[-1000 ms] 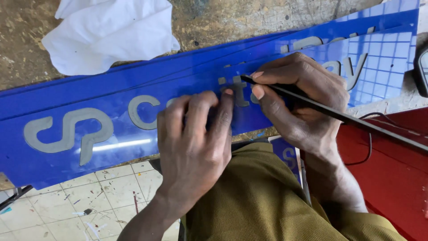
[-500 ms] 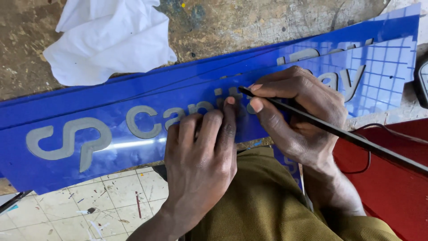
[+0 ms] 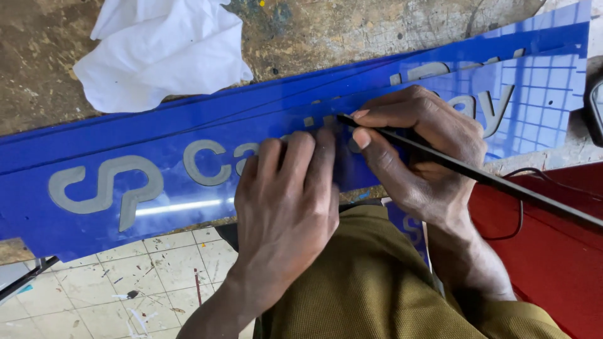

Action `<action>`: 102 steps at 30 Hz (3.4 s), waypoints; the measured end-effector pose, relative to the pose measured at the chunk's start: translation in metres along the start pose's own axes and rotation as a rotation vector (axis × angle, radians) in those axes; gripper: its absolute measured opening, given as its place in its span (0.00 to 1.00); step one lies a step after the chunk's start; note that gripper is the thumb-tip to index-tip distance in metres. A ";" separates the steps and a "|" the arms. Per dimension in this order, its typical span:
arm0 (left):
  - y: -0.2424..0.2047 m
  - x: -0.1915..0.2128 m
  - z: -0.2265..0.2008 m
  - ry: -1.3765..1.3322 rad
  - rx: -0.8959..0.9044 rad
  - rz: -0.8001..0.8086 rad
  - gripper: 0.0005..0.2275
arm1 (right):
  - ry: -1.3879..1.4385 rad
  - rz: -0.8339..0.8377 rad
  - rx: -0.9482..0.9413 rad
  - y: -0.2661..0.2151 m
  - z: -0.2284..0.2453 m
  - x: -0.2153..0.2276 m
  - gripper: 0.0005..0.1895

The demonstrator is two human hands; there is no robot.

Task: Weeding a vinyl sign and mixing a liquid substance in a cup

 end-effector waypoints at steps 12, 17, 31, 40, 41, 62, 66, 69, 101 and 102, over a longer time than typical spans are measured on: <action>-0.011 0.002 0.045 -0.832 0.158 -0.035 0.09 | 0.056 -0.017 0.045 -0.001 -0.004 0.002 0.09; -0.022 0.005 0.053 -0.768 0.115 -0.055 0.05 | 0.060 0.004 0.033 0.000 -0.006 0.002 0.07; -0.011 -0.001 0.039 -0.488 -0.066 -0.100 0.07 | -0.044 0.202 0.151 0.004 -0.004 -0.006 0.02; -0.019 -0.014 0.045 -0.606 0.050 0.012 0.19 | -0.063 0.374 0.184 0.020 0.008 -0.001 0.05; -0.018 -0.013 0.045 -0.622 0.049 -0.002 0.19 | -0.058 0.404 0.193 0.022 0.005 -0.001 0.04; -0.014 -0.006 0.043 -0.583 0.024 -0.066 0.13 | -0.161 0.254 0.191 0.005 0.004 -0.011 0.00; -0.013 -0.003 0.042 -0.571 -0.001 -0.088 0.10 | -0.177 0.172 0.267 -0.002 0.003 -0.015 0.05; -0.013 -0.005 0.043 -0.575 0.008 -0.072 0.10 | -0.142 0.188 0.303 0.001 0.004 -0.014 0.06; -0.011 -0.004 0.043 -0.585 0.001 -0.083 0.09 | -0.149 0.177 0.355 0.002 0.006 -0.015 0.08; -0.010 -0.004 0.042 -0.586 -0.003 -0.083 0.09 | -0.143 0.187 0.347 0.003 0.006 -0.015 0.08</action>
Point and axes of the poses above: each hand's wrist, its own y-axis towards the middle knuckle, its own x-axis out of the back of the hand, z = x × y, the point moved 5 cm from there along y, towards the middle knuckle, and after that the axes turned 4 degrees about y, right-handed, at the moved point
